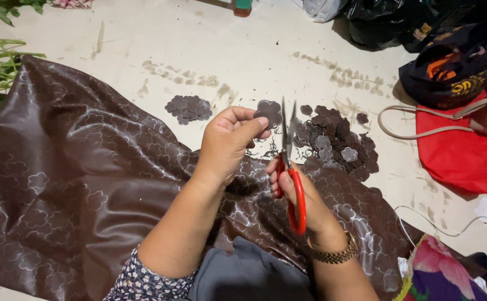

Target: The person uses red-handled scissors to cut small flower-shaped pieces from a brown patterned fabric. They hold the fabric with one hand and cut with the other, placing the cut pieces into a growing pile on the floor.

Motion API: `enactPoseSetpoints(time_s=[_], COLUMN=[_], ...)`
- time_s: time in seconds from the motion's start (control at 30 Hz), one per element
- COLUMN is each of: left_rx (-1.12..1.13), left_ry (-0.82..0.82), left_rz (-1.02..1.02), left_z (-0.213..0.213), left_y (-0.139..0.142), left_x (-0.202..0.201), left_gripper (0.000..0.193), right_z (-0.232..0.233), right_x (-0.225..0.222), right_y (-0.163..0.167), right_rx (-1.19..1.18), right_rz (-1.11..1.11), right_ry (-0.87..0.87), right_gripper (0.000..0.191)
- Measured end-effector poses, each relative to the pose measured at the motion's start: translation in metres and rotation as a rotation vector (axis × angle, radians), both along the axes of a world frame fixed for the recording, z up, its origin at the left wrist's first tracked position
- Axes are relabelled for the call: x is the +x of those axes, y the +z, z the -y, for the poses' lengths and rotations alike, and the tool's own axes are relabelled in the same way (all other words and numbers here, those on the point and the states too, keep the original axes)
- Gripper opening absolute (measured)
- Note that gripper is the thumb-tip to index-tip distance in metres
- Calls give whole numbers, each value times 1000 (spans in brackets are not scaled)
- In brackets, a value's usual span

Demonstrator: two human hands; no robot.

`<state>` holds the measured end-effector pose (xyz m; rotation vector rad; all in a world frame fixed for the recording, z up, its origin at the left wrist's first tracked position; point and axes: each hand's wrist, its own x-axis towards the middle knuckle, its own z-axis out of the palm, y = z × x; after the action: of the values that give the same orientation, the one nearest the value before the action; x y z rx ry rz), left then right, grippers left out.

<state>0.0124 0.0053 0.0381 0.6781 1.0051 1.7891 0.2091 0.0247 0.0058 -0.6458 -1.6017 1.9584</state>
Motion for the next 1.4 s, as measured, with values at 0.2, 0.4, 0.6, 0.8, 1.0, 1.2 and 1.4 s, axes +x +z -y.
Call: enactPoseSetpoints(time_s=[0.2,0.4,0.6,0.8,1.0,1.2,1.4], left_rx=[68,62,45,45,51,48,29], left_ry=[1,29,41,44,46,48,45], left_rz=[-11,-77,-107,-106,-91,-82,-79], left_z=[-3,-1,3,4,3,3,0], left_y=[-4,0,6,8,4,2,0], left_x=[10,20,25,27,28,29,28], left_gripper=[15,14,14,14,14,15,15], right_z=[3,3,1,2,6,6,5], right_x=[-2,-2,-2,-2,-5,-5,-8], right_y=[1,1,-1,-3,-6,-9,-11], right_rx=[58,70,135,99,65,91,79], right_rz=[-26,-25,-22,-29,-18,-39,-56], right_ry=[56,20,36,23,-36,-36,-38], right_gripper=[41,46,46,44,46,47,45])
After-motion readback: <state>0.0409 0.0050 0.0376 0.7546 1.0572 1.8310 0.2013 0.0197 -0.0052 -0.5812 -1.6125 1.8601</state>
